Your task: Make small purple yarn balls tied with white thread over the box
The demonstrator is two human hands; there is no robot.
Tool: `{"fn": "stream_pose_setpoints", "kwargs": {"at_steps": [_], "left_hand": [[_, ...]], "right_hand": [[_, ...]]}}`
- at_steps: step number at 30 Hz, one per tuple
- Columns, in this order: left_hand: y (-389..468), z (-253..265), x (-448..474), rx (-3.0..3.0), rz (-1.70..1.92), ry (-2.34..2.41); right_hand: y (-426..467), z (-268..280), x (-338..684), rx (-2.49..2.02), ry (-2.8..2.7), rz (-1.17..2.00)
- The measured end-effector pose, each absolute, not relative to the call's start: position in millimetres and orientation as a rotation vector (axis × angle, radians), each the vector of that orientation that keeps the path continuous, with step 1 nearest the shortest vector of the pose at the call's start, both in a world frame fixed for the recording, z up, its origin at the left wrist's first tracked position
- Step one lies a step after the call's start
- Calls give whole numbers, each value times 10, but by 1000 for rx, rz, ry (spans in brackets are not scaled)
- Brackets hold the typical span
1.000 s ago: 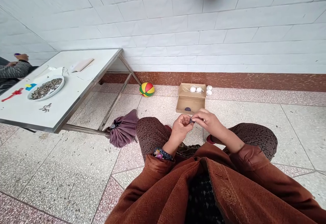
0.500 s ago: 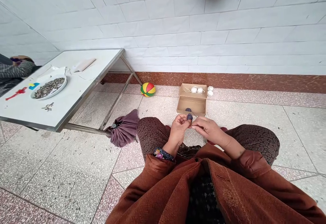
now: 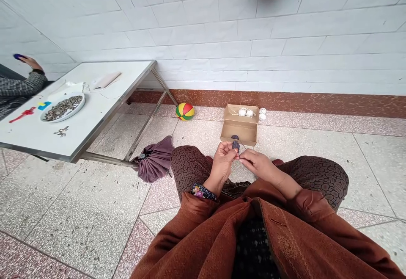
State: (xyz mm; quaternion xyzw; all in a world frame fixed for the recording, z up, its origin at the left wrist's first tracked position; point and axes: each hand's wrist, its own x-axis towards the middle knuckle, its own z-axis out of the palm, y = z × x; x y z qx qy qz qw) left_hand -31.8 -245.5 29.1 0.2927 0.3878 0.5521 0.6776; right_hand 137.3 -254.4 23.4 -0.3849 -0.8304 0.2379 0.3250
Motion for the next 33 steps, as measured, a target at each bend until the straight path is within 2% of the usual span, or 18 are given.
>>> {"fn": "stream_pose_setpoints", "kwargs": {"at_steps": [7, 12, 17, 21, 26, 33], "left_hand": [[-2501, 296, -290, 935, 1115, 948], [-2534, 365, -292, 926, 1094, 858], [-2478, 294, -303, 749, 1230, 912], [-2462, 262, -311, 808, 1245, 997], [-2516, 351, -313, 992, 1117, 938], [-2534, 373, -315, 860, 1131, 848]], "right_hand": [[-2327, 563, 1439, -986, -2099, 565], [-2185, 314, 1459, -1138, -1909, 602], [-2465, 131, 1393, -1131, -2072, 660], [-2604, 342, 1374, -998, -2225, 613], [-2388, 567, 1413, -1019, -2088, 573], [-2336, 227, 1429, -1196, -1904, 599]]}}
